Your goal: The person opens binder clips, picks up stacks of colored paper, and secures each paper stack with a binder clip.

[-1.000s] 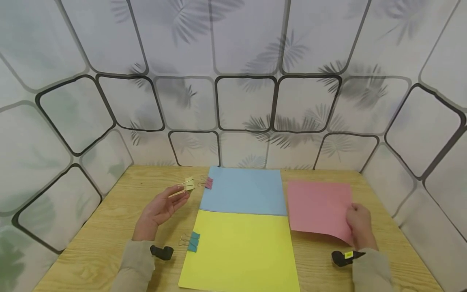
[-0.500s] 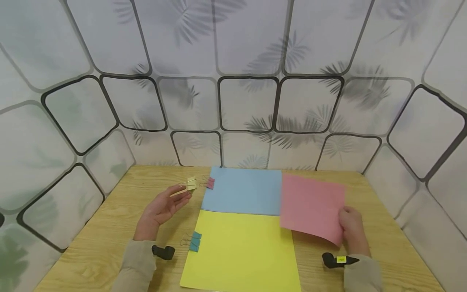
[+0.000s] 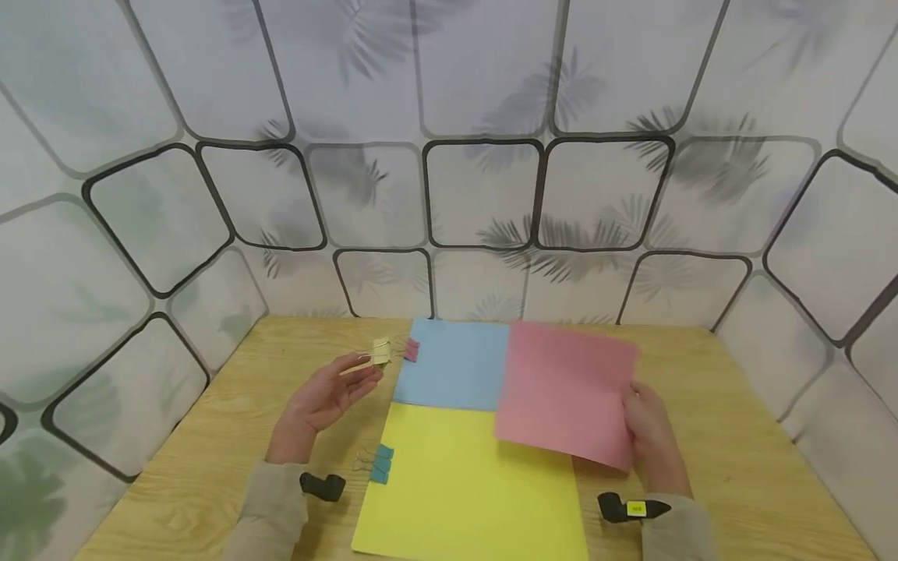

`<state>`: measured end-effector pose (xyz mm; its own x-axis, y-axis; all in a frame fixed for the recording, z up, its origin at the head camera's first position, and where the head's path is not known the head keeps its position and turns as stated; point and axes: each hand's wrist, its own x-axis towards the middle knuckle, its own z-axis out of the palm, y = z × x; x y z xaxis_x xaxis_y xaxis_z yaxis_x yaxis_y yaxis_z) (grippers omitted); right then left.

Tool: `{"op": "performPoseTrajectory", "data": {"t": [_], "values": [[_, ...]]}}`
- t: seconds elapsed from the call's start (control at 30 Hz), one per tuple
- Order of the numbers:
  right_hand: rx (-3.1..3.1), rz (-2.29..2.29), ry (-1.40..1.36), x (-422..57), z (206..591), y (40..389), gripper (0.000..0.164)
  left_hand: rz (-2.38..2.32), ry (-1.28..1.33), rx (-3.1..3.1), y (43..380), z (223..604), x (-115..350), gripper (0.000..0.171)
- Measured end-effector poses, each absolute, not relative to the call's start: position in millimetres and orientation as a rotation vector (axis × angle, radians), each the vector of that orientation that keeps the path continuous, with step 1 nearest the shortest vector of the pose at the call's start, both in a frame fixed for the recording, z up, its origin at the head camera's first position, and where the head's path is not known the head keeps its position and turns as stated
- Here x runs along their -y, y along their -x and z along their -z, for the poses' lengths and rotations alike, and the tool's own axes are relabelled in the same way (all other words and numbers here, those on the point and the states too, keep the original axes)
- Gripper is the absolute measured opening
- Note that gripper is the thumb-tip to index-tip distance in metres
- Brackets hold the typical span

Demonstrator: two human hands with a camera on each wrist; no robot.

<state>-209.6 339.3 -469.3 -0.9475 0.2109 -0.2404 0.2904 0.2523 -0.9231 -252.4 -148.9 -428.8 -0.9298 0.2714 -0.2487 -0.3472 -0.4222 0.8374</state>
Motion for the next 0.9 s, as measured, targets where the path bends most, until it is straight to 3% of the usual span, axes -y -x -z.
{"op": "performPoseTrajectory", "data": {"t": [0.17, 0.43, 0.9], "values": [[-2.467, 1.857, -0.399, -321, 452, 211, 0.059, -2.364, 0.080, -1.437, 252, 426, 141, 0.034], [-2.411, 1.918, -0.309, -297, 439, 212, 0.059, -2.322, -0.026, -1.498, 245, 419, 132, 0.046], [-2.329, 2.059, -0.255, -266, 410, 200, 0.057, -2.324, -0.153, -1.663, 234, 410, 120, 0.044]]}}
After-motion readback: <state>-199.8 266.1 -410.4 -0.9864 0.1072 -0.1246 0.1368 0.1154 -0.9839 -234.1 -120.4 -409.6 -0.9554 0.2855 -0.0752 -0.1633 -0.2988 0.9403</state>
